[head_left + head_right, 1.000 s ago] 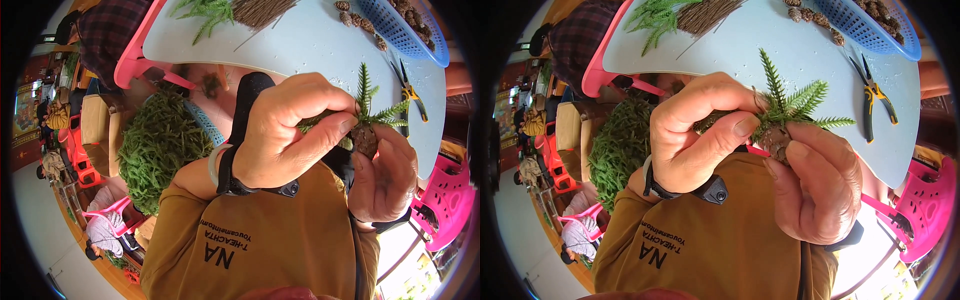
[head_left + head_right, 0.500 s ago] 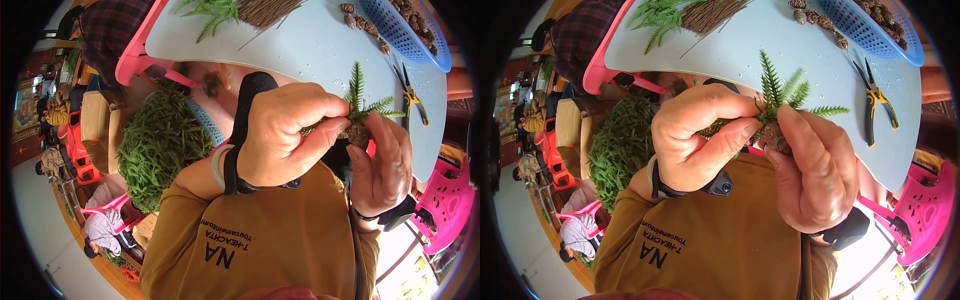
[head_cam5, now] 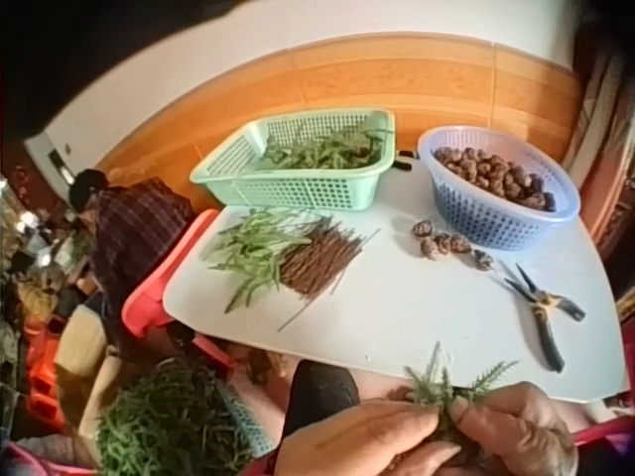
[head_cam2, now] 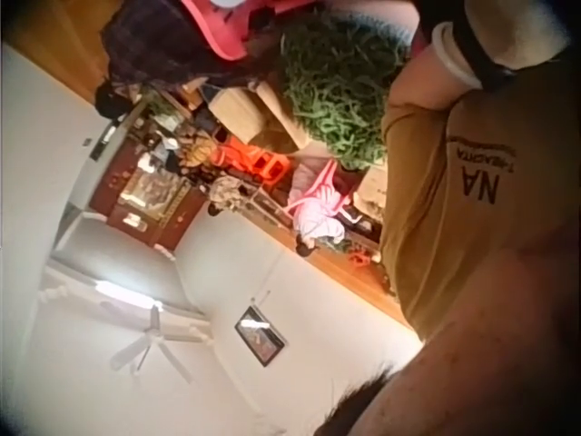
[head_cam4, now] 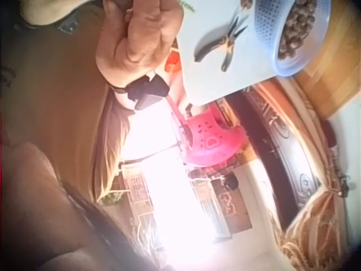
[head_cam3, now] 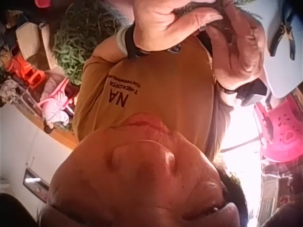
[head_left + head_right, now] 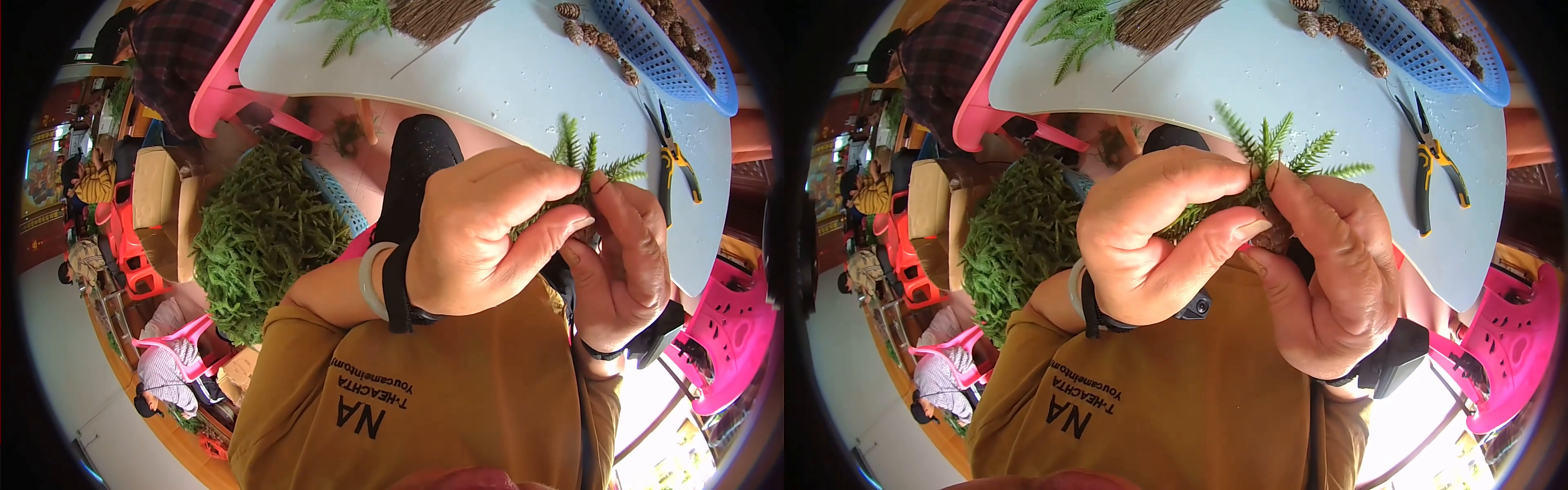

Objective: The person trims a green branch with pliers, picks up a wire from the table, and wraps it around the branch. They then select a pinecone from a basket, attach it to the branch by twisting the wire, and trim the excess wire with the pliers.

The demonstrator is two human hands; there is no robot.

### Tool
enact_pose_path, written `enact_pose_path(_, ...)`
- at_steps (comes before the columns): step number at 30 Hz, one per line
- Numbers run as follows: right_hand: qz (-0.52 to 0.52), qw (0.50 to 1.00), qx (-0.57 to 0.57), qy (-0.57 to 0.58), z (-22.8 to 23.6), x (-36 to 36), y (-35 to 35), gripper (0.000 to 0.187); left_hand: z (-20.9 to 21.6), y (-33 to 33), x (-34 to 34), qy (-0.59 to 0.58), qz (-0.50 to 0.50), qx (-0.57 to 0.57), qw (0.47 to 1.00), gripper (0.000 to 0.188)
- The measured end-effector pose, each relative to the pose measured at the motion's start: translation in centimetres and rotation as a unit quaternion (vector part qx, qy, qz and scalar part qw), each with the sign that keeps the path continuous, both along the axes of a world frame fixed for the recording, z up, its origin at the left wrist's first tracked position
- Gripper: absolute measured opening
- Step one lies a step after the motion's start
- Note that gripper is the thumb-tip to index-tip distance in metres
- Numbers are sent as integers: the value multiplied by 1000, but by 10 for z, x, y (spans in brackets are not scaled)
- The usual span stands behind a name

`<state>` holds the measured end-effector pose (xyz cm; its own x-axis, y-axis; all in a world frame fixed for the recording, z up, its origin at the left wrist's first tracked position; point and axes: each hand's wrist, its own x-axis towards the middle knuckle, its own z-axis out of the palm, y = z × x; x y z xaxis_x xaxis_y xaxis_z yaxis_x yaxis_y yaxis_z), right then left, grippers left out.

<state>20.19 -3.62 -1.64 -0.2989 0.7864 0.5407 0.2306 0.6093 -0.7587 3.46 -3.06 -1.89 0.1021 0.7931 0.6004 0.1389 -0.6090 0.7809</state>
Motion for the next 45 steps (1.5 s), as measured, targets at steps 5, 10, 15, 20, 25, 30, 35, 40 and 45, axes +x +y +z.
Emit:
enact_pose_path(5, -6, 1000, 2, -1, -5, -6, -5, 51, -3, -4, -5, 1, 1, -32, 999, 18)
enact_pose_path(10, 9, 1000, -3, -16, -4, -7, -6, 52, -5, -3, -9, 9, 3, -26, 1000, 15)
enact_pose_path(15, 7, 1000, 2, -7, -7, -11, -7, 52, 0, -5, -11, 37, 19, -10, 999, 14)
enact_pose_path(20, 20, 1000, -8, 7, -9, -12, -10, 53, -2, -5, -14, 78, 39, 24, 996, 15)
enact_pose_path(25, 19, 1000, -20, -4, -8, -15, -8, 53, -5, -3, -19, 45, 20, 23, 999, 16)
enact_pose_path(30, 22, 998, 18, -65, 2, -18, -6, 52, -7, -3, -27, 44, 1, 14, 999, 16)
enact_pose_path(35, 33, 994, 49, -93, 3, -22, -2, 52, -4, -1, -31, 61, 14, 43, 997, 17)
enact_pose_path(40, 40, 993, 66, -92, 3, -30, -1, 53, -5, -4, -37, 78, 40, 57, 994, 17)
enact_pose_path(45, 50, 992, 40, -106, 10, -32, -1, 52, -10, -5, -39, 77, 61, 89, 991, 16)
